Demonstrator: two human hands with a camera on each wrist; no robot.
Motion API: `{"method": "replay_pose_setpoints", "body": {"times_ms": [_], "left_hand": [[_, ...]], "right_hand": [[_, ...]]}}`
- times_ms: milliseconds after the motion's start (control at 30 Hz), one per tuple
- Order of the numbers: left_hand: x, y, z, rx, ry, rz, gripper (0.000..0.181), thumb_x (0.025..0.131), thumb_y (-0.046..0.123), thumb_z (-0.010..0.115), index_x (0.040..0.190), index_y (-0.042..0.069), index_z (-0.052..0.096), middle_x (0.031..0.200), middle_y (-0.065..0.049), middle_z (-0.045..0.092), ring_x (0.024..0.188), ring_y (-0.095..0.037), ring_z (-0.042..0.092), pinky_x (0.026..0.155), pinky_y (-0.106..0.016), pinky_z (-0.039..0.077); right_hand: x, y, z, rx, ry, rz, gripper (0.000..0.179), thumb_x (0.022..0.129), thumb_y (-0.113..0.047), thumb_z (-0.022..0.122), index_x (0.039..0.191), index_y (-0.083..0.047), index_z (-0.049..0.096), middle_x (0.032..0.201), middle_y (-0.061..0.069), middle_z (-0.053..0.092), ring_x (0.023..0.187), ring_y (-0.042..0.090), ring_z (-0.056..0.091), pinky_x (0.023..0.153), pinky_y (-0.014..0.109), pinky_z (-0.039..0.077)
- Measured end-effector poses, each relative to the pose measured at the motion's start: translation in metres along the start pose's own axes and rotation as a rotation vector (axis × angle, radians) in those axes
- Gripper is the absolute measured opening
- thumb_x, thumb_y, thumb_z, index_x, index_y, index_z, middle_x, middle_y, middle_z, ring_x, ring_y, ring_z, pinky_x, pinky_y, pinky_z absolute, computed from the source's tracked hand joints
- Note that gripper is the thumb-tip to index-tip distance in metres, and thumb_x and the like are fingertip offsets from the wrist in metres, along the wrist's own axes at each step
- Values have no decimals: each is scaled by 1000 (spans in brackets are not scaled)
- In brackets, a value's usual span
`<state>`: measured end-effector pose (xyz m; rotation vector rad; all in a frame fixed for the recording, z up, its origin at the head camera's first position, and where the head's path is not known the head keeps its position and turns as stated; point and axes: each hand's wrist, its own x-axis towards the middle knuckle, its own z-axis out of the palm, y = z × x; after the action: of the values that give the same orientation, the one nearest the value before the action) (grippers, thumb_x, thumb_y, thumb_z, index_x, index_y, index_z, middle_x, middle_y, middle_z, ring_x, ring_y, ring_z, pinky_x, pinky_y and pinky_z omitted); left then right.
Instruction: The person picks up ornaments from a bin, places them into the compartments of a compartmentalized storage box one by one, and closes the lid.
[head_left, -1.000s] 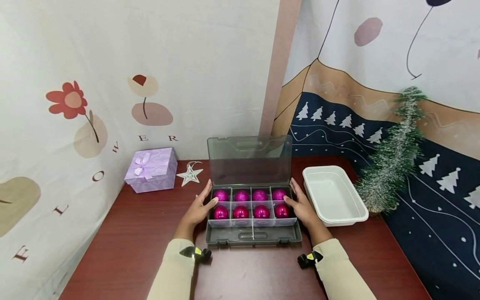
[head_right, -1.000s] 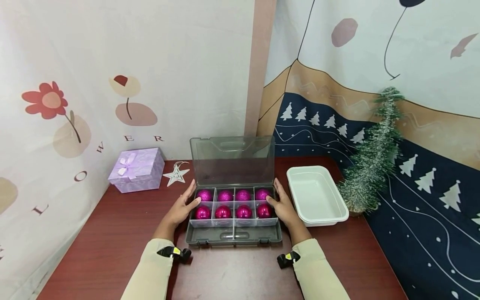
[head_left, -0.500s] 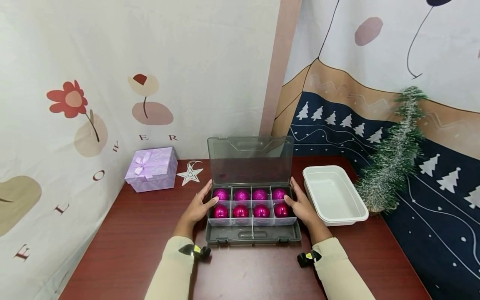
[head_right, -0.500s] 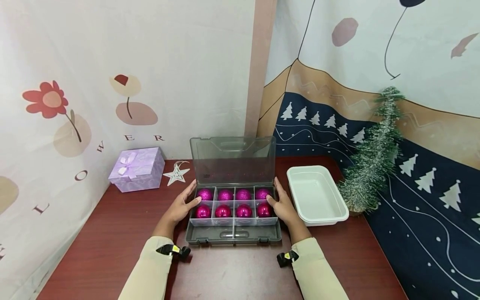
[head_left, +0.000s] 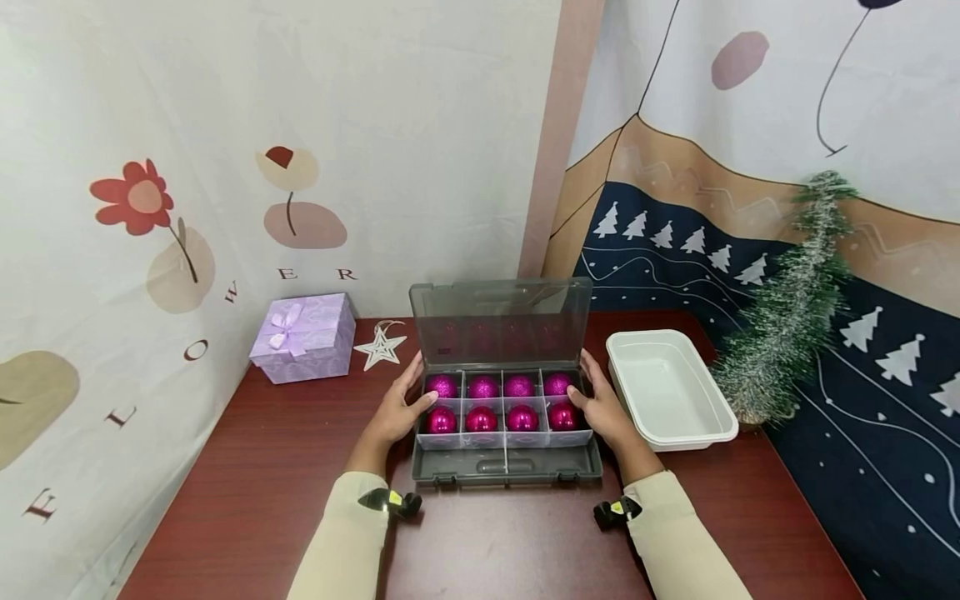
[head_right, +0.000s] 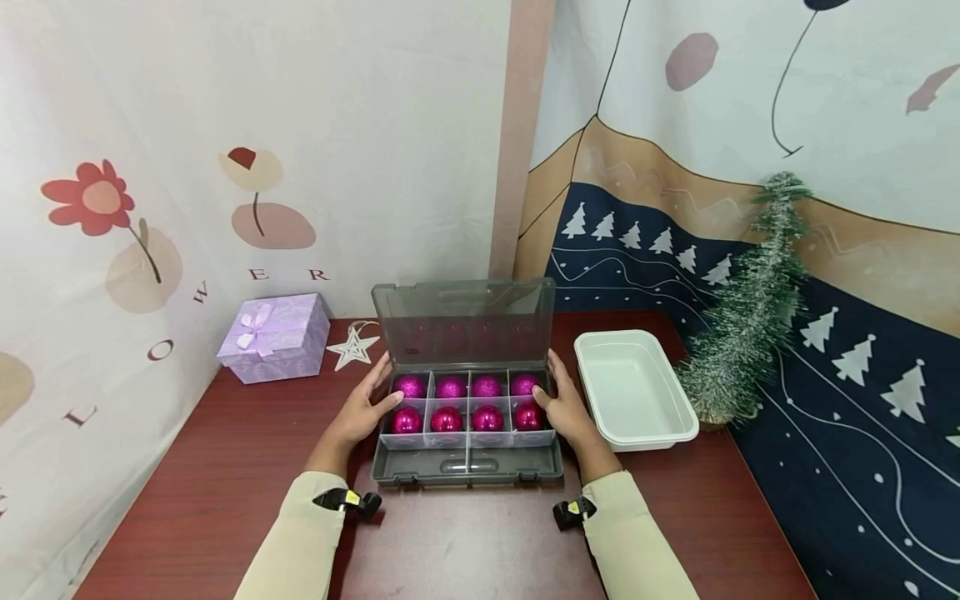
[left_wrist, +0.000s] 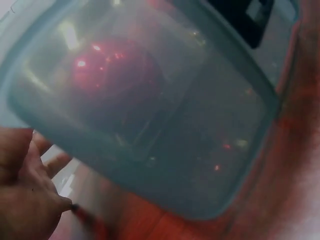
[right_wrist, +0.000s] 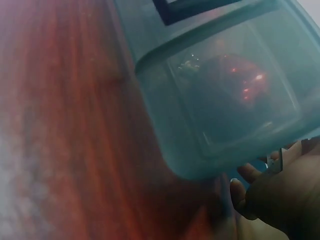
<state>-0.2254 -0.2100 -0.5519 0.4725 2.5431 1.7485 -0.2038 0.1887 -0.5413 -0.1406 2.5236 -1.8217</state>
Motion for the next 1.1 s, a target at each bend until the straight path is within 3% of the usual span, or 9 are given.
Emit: {"method": "replay_pose_setpoints", "body": {"times_ms": [300,467,600,733,967,1100], "left_hand": [[-2,1,2,-22,52,39,84,103,3,72,173,0,24,174,-31,33,165,-47,29,136,-65,16],[-4,3,4,-22,63,19,84,103,3,73,172,0,25,174,-31,33,165,-48,29,136,-65,18],[-5,9,4,12,70,27,83,103,3,72,171,-3,25,172,-33,35,164,-51,29,134,-67,22],[-6,19,3,70,94,61,82,104,9,71,172,-2,25,173,-32,35,164,-51,28,133,-68,25],[-13,47,0,142,165,31,85,104,25,72,174,8,27,171,-26,43,165,-52,23,131,-79,1],[-21,60,-1,175,193,2,86,103,30,73,174,12,28,173,-20,43,166,-50,21,130,-81,-5]], "right_hand": [[2,-6,-2,-53,-16,52,79,113,-9,55,177,-13,9,183,22,15,171,44,13,137,67,12],[1,-12,-2,-88,-18,54,80,113,-11,56,177,-12,8,183,24,15,171,44,13,137,68,13],[-2,-14,-2,-105,9,39,79,113,-11,57,177,-11,10,181,25,21,169,45,19,137,68,14],[-6,-21,-3,-115,18,17,78,116,-23,55,177,-12,8,181,25,22,168,47,21,135,71,17],[-16,-46,-9,-108,29,-41,83,115,-34,55,178,-15,4,184,21,15,168,49,18,127,80,25],[-26,-59,-13,-155,29,-70,86,114,-34,57,177,-14,3,183,23,15,167,51,19,126,81,27]]}}
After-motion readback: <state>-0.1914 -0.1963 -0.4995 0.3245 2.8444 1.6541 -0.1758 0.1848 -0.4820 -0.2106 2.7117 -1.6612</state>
